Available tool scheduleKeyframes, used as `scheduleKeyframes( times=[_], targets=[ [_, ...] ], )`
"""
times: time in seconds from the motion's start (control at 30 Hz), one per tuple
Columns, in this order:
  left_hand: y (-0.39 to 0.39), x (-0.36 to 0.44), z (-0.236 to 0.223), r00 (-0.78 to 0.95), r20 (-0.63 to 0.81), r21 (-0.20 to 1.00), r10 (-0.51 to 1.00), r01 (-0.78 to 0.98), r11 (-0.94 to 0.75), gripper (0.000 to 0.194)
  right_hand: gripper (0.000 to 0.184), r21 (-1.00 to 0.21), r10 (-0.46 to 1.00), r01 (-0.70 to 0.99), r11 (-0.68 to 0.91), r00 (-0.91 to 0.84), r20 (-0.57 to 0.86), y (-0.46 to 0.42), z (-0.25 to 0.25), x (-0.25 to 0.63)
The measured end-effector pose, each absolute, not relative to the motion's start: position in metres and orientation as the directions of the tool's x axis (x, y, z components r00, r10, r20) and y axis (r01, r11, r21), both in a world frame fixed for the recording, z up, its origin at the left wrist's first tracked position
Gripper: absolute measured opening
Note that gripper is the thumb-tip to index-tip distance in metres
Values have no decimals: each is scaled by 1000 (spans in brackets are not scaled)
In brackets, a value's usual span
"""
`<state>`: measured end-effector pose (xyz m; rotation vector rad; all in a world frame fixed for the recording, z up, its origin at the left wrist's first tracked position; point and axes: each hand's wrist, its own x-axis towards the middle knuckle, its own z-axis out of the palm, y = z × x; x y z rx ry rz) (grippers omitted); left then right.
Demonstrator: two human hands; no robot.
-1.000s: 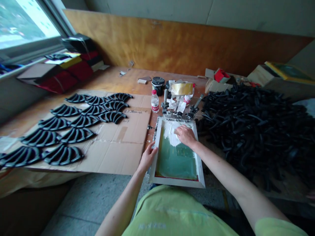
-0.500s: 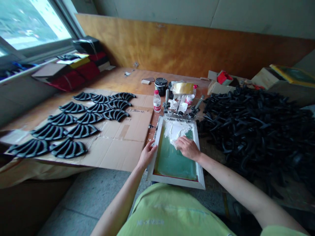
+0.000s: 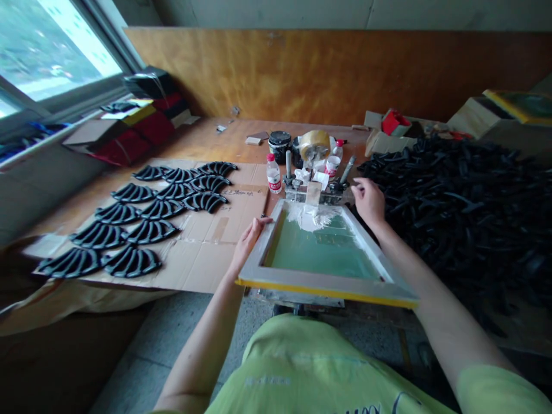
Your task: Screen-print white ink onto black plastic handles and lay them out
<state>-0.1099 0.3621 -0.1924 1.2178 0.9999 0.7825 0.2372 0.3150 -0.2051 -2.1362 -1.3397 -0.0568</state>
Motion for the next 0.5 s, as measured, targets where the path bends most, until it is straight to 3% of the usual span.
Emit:
scheduleKeyframes(
  times=[0.1, 0.23, 0.33, 0.4, 0.5],
  targets=[
    [384, -89, -174, 371, -66, 974, 926, -177, 140, 52, 26, -498, 824, 785, -367, 523, 217, 280, -245, 239],
    [390, -68, -178, 292, -60, 948, 954, -282, 146, 51, 29, -418, 968, 895, -157, 223, 114, 262, -292, 192],
    [355, -60, -207, 337, -254, 917, 906, -215, 337, 56, 17, -336, 977, 936, -104, 159, 140, 256, -290, 146],
    [321, -58, -233, 520, -476, 822, 709, -23, 569, 61, 13, -337, 959, 935, -109, 188, 213, 248, -278, 114],
    [287, -68, -266, 542, -581, 763, 608, 101, 638, 61, 15, -346, 957, 930, 127, -24, 288, 234, -266, 79]
  ],
)
